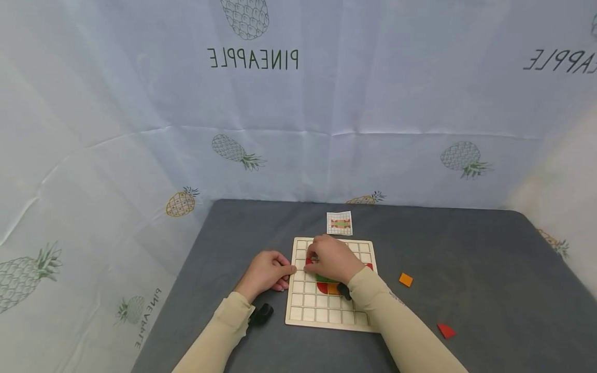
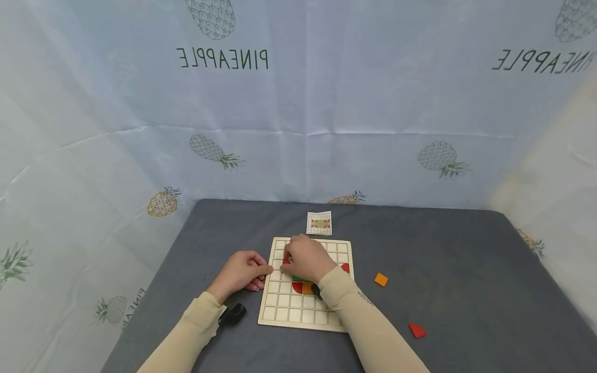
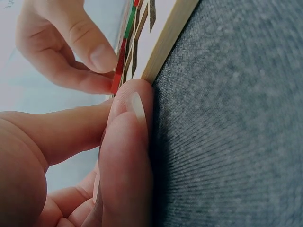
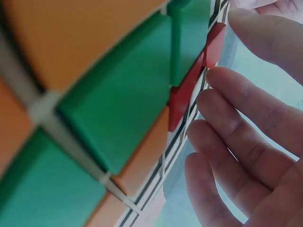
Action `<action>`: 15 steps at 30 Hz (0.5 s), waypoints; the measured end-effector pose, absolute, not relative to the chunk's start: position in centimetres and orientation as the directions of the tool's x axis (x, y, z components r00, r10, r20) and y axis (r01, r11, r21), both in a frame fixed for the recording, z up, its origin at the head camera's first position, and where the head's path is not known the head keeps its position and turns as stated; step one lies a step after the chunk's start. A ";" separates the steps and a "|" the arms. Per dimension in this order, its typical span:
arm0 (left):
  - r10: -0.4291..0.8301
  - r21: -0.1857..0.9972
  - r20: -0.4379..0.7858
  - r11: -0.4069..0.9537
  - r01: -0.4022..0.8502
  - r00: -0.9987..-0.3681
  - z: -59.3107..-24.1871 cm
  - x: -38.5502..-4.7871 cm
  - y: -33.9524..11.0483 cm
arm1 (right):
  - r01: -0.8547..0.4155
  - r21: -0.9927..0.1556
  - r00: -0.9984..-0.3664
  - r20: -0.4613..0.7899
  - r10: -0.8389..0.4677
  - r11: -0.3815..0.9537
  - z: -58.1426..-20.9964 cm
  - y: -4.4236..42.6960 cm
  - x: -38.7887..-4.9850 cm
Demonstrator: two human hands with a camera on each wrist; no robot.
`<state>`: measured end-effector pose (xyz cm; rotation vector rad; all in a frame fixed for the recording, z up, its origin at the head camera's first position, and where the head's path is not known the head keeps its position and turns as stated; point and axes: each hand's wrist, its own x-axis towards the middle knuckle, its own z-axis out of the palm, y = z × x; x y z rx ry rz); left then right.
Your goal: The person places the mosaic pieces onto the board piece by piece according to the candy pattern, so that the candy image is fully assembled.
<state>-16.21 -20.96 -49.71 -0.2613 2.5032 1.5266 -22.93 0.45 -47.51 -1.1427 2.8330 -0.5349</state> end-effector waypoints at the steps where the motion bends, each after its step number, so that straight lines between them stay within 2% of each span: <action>1: -0.049 0.855 -0.259 0.453 -0.253 -0.965 -49.7 -16.2 -21.0 | -0.662 -0.332 -0.731 0.089 -0.677 0.671 -47.5 0.5 -22.9; 15: -0.048 0.857 -0.259 0.450 -0.252 -0.965 -49.8 -16.2 -21.0 | -0.639 -0.324 -0.752 0.075 -0.655 0.697 -47.3 0.5 -22.5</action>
